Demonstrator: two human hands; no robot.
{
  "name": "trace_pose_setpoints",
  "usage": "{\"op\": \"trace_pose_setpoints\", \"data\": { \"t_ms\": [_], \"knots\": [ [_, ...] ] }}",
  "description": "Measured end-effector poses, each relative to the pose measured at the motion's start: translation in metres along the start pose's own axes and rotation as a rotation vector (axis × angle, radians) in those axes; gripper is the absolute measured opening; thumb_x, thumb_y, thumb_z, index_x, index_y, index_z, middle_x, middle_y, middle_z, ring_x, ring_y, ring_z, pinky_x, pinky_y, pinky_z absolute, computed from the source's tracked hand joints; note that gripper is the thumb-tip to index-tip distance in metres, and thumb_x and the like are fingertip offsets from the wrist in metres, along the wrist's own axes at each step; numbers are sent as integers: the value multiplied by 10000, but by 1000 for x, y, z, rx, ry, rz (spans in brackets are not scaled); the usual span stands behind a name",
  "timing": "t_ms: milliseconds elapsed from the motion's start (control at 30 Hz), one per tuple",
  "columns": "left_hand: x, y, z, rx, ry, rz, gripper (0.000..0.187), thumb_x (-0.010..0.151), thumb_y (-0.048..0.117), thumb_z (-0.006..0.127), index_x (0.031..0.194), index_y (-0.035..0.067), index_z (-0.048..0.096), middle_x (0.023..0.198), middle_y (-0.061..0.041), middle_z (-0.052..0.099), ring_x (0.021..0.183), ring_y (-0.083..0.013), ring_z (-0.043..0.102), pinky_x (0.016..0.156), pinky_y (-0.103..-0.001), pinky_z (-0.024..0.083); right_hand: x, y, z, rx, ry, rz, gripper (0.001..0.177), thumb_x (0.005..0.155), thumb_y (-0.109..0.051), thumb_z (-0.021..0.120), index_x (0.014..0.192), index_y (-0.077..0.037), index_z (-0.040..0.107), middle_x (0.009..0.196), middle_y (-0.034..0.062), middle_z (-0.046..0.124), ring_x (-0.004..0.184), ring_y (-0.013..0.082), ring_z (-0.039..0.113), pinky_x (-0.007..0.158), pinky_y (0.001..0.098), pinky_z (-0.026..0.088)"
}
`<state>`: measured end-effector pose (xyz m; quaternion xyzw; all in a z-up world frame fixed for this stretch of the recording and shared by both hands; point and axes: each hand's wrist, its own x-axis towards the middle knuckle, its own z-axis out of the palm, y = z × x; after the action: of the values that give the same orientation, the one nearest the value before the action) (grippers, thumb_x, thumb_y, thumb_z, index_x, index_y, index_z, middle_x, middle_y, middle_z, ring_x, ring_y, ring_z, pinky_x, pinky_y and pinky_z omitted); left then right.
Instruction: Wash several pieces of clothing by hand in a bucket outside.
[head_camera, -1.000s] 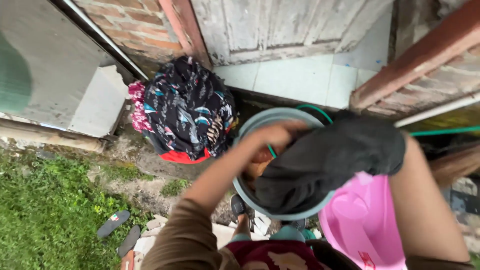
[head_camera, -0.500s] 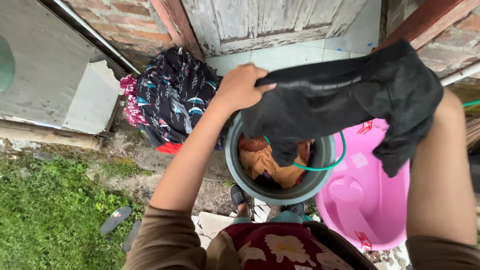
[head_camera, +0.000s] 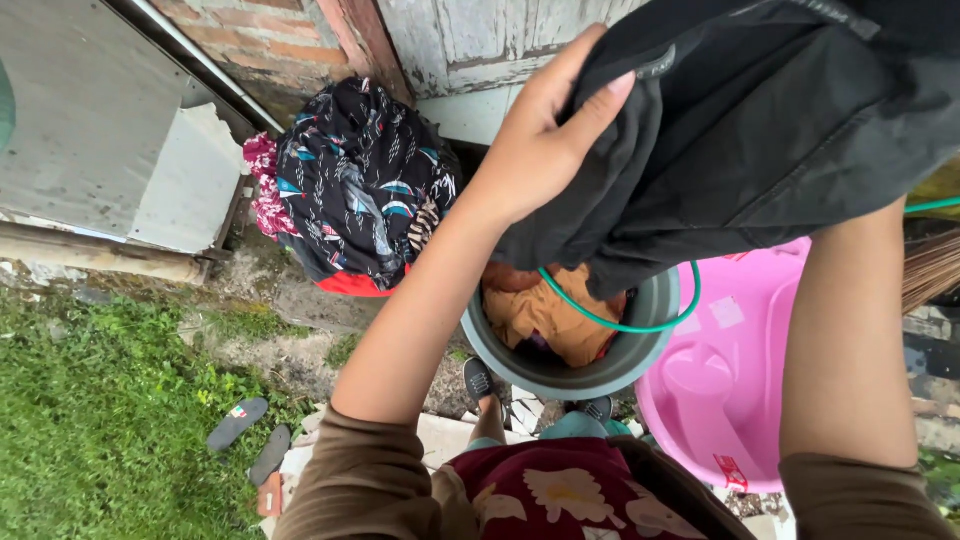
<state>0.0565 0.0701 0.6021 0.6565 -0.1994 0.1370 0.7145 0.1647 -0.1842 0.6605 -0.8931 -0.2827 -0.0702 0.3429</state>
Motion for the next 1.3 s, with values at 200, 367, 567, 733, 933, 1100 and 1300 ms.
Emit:
{"op": "trace_pose_setpoints", "data": {
  "t_ms": [200,367,567,733,933,1100,1300],
  "knots": [
    [-35,-113,3,32,28,-232,405,1082,289,618,1343,-19,601,1181,-114,700,1100,-169,606,1030,-317,510,-64,168,101,-73,94,115,444,1020,-399,649,1224,-5,664,1154,233,683,1068,417,657,913,502,523],
    [-131,-314,-20,661,118,-483,358,958,254,658,1234,26,672,1214,-247,704,1180,-403,638,998,-420,503,-142,352,287,-137,-101,183,462,902,-420,735,1162,-40,700,1117,232,713,1064,402,690,957,484,547],
    [-226,-383,-8,1118,-524,-1436,637,932,356,680,1474,76,496,1576,-223,373,1414,-472,405,1095,-667,366,-240,270,380,-343,-890,532,365,896,-286,635,1211,-112,701,1247,208,688,1174,384,663,1005,491,545],
    [-214,-388,34,1107,-549,-1079,817,919,476,701,1573,224,279,1624,-205,183,1483,-488,217,1123,-685,281,-329,277,454,-476,-896,755,442,961,-427,598,1306,-151,593,1345,137,604,1229,376,597,980,539,512],
    [-216,-413,60,1174,-798,-727,971,842,469,737,1593,500,123,1670,-121,97,1450,-488,203,1050,-715,280,-345,245,442,-403,-817,848,716,940,-559,577,1503,-192,328,1492,147,429,1138,349,643,888,530,528],
    [-247,-518,-6,1331,-651,-750,455,1059,165,491,1468,363,517,1246,-127,663,1152,-338,652,998,-518,490,-343,268,382,-110,-580,610,1041,786,-636,715,1571,-93,300,1334,213,588,1007,385,686,774,472,544],
    [-274,-535,-70,1436,-398,-933,259,1044,239,493,1153,207,726,1270,-113,640,1224,-326,606,1008,-491,486,-300,262,270,221,-575,653,327,838,-372,765,863,-46,768,601,62,604,582,149,508,559,339,445]
  ]
}}
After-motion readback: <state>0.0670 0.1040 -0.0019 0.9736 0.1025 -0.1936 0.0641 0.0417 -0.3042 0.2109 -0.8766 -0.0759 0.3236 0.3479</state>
